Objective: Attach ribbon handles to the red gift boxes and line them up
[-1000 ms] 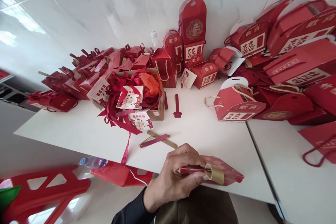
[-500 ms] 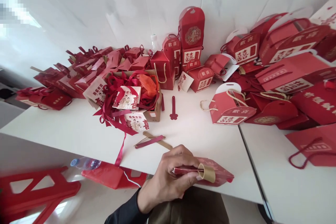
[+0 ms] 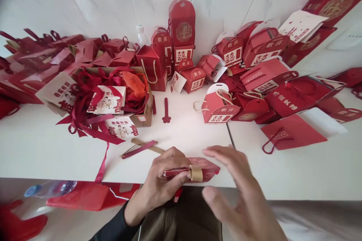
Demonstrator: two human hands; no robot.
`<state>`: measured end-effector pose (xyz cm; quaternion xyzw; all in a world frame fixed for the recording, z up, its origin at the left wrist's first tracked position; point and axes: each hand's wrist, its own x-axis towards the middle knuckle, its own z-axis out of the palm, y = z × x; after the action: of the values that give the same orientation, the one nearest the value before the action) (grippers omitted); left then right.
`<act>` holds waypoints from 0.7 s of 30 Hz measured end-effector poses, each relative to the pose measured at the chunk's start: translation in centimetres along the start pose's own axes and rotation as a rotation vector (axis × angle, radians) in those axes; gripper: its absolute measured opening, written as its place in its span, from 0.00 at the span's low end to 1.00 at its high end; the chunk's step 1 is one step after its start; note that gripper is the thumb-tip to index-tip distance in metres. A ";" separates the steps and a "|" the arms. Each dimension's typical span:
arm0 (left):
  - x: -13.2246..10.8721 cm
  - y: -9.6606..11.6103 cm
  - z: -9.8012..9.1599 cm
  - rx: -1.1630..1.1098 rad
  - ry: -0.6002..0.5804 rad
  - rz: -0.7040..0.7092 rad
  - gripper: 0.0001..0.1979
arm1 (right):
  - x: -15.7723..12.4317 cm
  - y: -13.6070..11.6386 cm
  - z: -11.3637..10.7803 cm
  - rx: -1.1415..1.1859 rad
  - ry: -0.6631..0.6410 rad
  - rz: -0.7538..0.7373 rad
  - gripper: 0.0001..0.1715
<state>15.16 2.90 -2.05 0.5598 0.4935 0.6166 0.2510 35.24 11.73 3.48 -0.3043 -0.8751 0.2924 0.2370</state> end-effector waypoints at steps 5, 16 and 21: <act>0.0 -0.2 0.0 -0.014 0.003 -0.005 0.09 | 1.9 -0.1 1.7 0.105 -0.122 -0.082 0.09; -0.1 0.1 0.1 -0.084 0.017 -0.024 0.07 | 2.6 -0.3 1.8 0.059 0.005 -0.248 0.04; -0.4 0.9 0.2 -0.029 0.013 -0.209 0.07 | 2.4 0.8 2.5 0.113 0.115 -0.312 0.08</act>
<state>15.68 2.29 -1.49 0.4976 0.5417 0.5976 0.3190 32.38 12.98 1.74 -0.1672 -0.8789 0.2828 0.3458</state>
